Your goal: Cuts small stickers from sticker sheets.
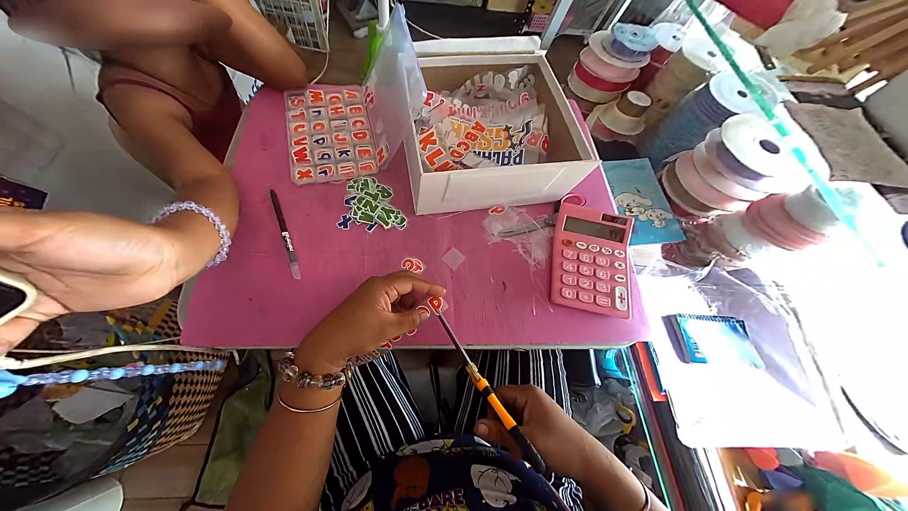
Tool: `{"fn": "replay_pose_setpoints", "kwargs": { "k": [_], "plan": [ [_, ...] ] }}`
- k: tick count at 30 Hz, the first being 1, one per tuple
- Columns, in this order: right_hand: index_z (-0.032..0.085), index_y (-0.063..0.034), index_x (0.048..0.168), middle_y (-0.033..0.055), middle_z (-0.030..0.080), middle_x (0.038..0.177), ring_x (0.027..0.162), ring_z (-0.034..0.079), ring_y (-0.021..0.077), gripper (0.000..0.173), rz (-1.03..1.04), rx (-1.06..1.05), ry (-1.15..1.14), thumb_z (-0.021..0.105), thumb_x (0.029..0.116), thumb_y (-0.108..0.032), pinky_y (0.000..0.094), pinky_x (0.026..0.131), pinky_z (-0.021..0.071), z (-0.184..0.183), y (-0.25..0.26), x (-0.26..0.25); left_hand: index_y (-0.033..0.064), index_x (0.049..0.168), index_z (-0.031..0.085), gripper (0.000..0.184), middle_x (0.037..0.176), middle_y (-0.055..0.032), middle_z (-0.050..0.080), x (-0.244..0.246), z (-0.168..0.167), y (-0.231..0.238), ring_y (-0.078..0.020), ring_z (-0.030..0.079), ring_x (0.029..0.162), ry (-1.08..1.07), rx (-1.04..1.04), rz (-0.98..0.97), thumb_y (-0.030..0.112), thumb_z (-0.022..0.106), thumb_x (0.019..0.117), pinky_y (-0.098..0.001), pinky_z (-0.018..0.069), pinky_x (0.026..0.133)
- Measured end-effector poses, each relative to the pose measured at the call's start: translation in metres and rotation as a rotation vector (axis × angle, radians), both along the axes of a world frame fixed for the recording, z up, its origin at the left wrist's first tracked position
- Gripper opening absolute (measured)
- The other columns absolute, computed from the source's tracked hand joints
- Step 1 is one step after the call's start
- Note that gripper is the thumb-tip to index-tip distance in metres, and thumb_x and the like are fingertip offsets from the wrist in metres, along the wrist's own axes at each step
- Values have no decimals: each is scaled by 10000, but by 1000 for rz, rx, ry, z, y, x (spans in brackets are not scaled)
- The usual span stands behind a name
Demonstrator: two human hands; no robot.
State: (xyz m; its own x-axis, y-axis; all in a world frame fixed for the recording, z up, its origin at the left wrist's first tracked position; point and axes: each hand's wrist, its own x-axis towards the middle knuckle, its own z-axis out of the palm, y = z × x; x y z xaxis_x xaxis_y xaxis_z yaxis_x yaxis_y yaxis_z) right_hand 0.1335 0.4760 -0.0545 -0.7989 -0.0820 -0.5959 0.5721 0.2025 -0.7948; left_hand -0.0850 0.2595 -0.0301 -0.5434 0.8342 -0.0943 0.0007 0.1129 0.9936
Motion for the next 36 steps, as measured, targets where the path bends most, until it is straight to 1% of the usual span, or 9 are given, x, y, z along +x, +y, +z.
{"fn": "replay_pose_setpoints", "kwargs": {
  "k": [3, 7, 10, 13, 20, 24, 30, 33, 36],
  "plan": [
    [636, -139, 800, -78, 562, 594, 495, 534, 17, 387, 14, 15, -16, 794, 842, -489, 200, 490, 459, 2, 1, -1, 57, 1227, 691, 279, 1165, 14, 669, 0, 1, 0, 21, 618, 776, -1, 4, -20, 64, 679, 948, -128, 534, 698],
    [642, -127, 817, -68, 575, 606, 499, 550, 26, 383, 24, 41, -48, 793, 851, -477, 209, 501, 481, 3, -2, -6, 76, 1230, 698, 280, 1139, 19, 672, 2, 1, 1, 18, 610, 750, 15, -25, -13, 82, 687, 950, -126, 524, 675],
    [635, -123, 813, -67, 570, 599, 496, 550, 30, 374, 16, 43, -47, 796, 855, -457, 209, 498, 480, 3, -5, -9, 68, 1227, 697, 279, 1135, 7, 667, 4, 1, 1, 14, 618, 762, 18, -18, -2, 73, 683, 948, -128, 531, 683],
    [636, -126, 810, -62, 577, 598, 496, 558, 33, 369, 9, 47, -48, 795, 856, -456, 206, 494, 482, 4, -7, -11, 69, 1233, 697, 283, 1170, 0, 654, 5, 2, 0, 16, 614, 772, 24, -19, -7, 66, 669, 952, -127, 529, 690],
    [625, -130, 791, -64, 571, 596, 493, 551, 31, 369, -12, 37, -40, 792, 863, -451, 203, 489, 477, 4, -10, -11, 70, 1238, 692, 285, 1166, 0, 661, 4, 1, 0, 11, 619, 783, 24, -16, -11, 60, 661, 955, -134, 533, 701],
    [625, -123, 779, -64, 556, 581, 480, 534, 27, 377, -30, 81, -44, 798, 861, -447, 204, 478, 461, 5, -11, -11, 73, 1235, 694, 288, 1154, 4, 656, 5, 0, 0, 14, 605, 759, 21, 4, -9, 59, 654, 950, -130, 520, 671],
    [630, -116, 782, -54, 566, 580, 478, 535, 33, 384, -10, 123, -62, 802, 866, -449, 207, 481, 463, 3, -7, -8, 76, 1256, 685, 316, 1155, 6, 652, 5, 0, 0, 11, 612, 765, 24, 15, 10, 48, 654, 943, -134, 529, 682],
    [628, -124, 770, -61, 563, 577, 479, 538, 27, 400, -1, 108, -65, 800, 860, -473, 204, 479, 461, 1, -3, -1, 102, 1232, 705, 277, 1208, 1, 658, 7, 2, 3, -9, 634, 851, 180, -8, 172, 85, 626, 967, -163, 542, 711],
    [620, -129, 771, -60, 556, 576, 475, 529, 29, 407, 6, 101, -79, 793, 862, -486, 209, 476, 453, -2, -4, 6, 122, 1237, 712, 297, 1284, -20, 654, 6, 5, 10, -79, 647, 1046, 491, -178, 283, 40, 544, 1007, -259, 552, 844]
  ]
}}
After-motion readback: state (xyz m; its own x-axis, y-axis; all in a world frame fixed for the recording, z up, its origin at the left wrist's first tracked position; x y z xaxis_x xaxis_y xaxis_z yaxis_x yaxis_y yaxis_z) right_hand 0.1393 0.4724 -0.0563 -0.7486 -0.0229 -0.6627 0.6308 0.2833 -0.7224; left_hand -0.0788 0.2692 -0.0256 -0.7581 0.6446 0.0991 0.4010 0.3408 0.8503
